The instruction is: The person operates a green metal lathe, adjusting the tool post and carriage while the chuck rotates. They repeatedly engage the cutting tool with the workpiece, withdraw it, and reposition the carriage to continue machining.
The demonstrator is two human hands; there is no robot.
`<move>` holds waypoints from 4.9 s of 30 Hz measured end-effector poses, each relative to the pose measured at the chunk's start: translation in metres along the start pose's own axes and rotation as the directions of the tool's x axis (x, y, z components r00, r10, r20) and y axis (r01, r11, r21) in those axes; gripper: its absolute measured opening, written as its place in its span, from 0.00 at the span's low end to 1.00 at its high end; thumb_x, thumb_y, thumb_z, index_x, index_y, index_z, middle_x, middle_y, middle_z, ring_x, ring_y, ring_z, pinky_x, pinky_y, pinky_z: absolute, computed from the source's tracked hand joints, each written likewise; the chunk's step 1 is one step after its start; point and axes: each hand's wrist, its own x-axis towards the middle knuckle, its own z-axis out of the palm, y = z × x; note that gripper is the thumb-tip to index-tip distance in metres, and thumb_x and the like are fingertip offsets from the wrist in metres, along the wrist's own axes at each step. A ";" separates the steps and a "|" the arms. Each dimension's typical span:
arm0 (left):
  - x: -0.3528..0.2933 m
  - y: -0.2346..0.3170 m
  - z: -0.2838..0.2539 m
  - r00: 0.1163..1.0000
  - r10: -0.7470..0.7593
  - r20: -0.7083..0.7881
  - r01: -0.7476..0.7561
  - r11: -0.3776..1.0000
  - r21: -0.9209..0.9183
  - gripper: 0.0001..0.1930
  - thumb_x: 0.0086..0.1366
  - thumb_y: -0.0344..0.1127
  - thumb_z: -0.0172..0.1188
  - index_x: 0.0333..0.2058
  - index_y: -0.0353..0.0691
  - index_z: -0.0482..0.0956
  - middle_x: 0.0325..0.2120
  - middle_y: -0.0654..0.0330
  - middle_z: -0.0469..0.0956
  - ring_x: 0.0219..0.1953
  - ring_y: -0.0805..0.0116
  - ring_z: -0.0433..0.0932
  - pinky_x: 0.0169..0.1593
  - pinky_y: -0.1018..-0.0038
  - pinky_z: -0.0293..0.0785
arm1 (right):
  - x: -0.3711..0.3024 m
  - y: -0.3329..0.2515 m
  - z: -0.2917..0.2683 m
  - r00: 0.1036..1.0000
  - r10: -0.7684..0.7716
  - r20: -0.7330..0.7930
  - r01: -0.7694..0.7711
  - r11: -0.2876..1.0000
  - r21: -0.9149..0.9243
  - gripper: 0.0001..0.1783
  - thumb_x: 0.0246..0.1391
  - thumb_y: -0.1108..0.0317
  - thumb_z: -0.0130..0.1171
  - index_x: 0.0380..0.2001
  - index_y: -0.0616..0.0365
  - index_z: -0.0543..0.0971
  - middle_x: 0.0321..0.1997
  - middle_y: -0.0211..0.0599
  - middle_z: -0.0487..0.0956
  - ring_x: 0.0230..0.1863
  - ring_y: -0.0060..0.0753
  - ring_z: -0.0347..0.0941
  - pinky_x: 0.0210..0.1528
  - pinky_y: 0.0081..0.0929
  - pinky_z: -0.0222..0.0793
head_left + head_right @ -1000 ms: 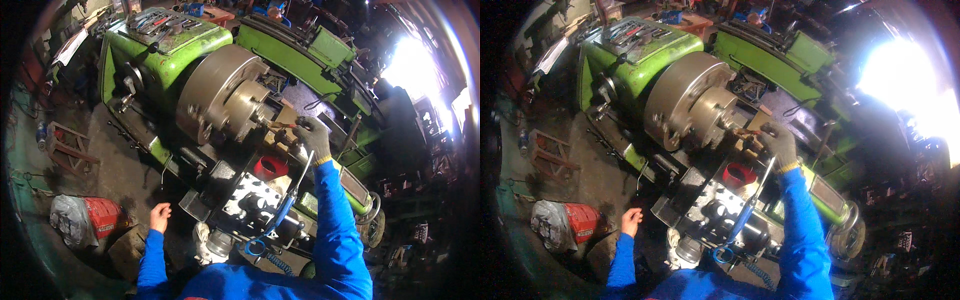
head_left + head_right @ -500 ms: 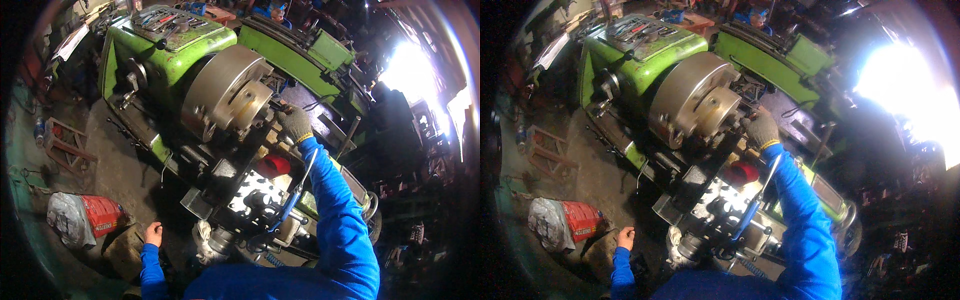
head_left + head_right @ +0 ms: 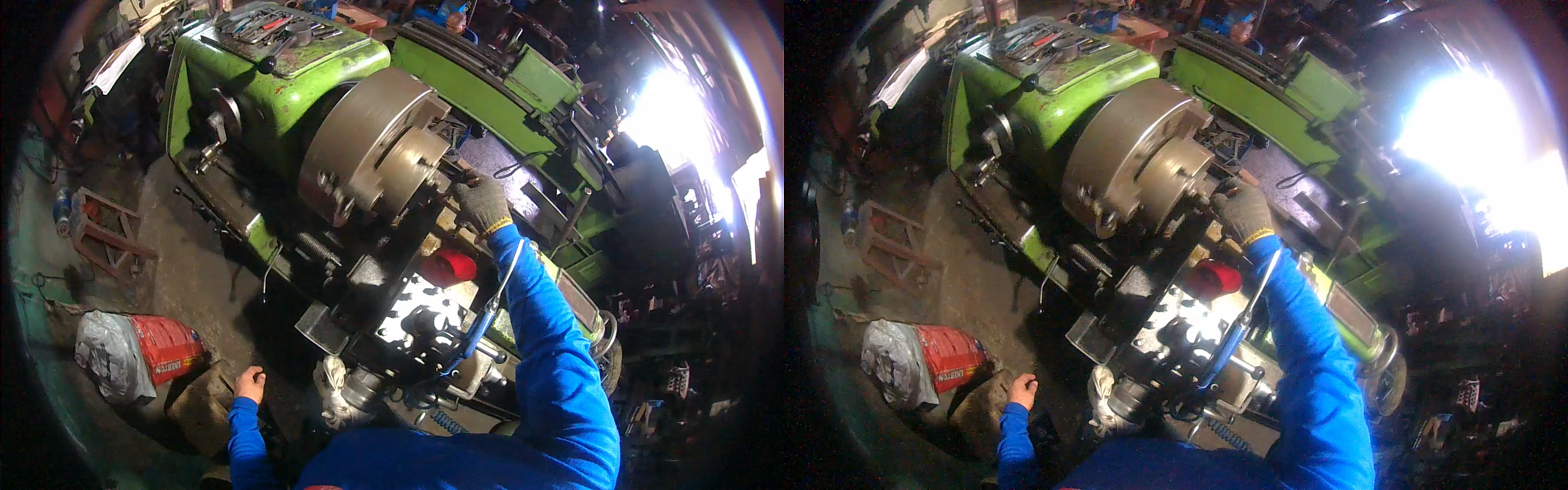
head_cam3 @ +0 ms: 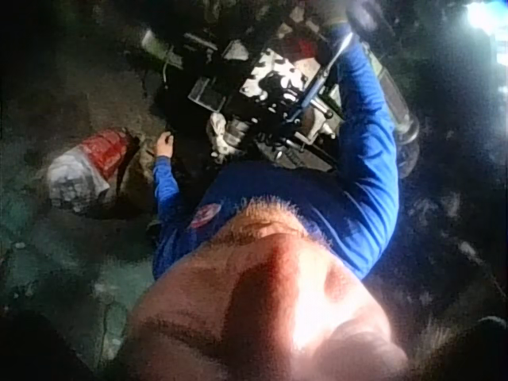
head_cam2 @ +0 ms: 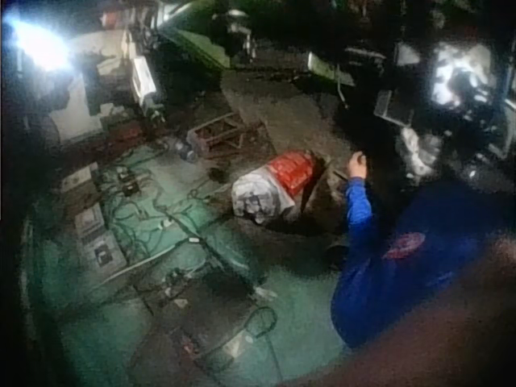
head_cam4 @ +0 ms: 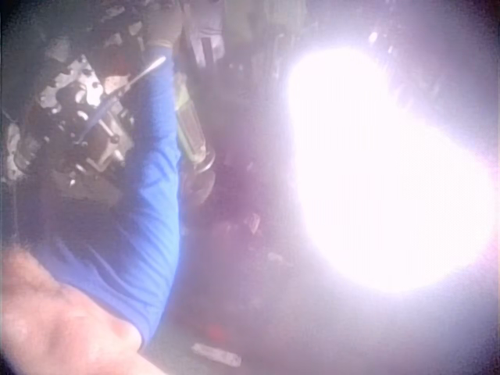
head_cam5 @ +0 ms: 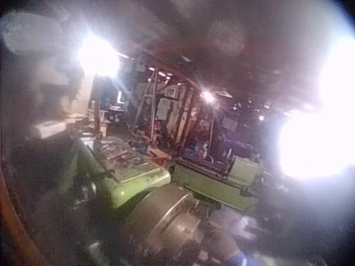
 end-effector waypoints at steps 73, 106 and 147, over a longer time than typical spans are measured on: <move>0.036 -0.039 0.032 0.995 -0.039 0.089 0.039 0.999 0.005 0.15 0.65 0.42 0.69 0.48 0.45 0.86 0.45 0.49 0.86 0.50 0.46 0.83 0.56 0.56 0.79 | -0.011 0.008 -0.026 0.992 0.021 0.128 -0.053 0.966 0.255 0.15 0.59 0.64 0.63 0.44 0.62 0.84 0.36 0.42 0.87 0.38 0.34 0.85 0.42 0.33 0.80; 0.372 -0.040 0.161 0.967 -0.256 0.011 0.247 0.921 -0.301 0.50 0.63 0.60 0.69 0.72 0.32 0.60 0.62 0.38 0.74 0.64 0.44 0.74 0.66 0.58 0.70 | 0.043 0.028 -0.065 0.662 -0.642 0.386 0.700 0.714 -0.014 0.15 0.58 0.70 0.70 0.48 0.62 0.85 0.42 0.32 0.86 0.43 0.23 0.81 0.49 0.27 0.79; 0.306 0.136 0.063 0.926 0.071 -0.371 -0.181 0.945 -0.271 0.21 0.72 0.47 0.62 0.49 0.33 0.84 0.40 0.43 0.86 0.42 0.43 0.85 0.44 0.57 0.79 | -0.042 -0.009 0.005 0.899 -0.308 0.312 0.438 0.677 -0.591 0.15 0.56 0.66 0.68 0.48 0.51 0.85 0.37 0.38 0.85 0.38 0.40 0.84 0.40 0.39 0.81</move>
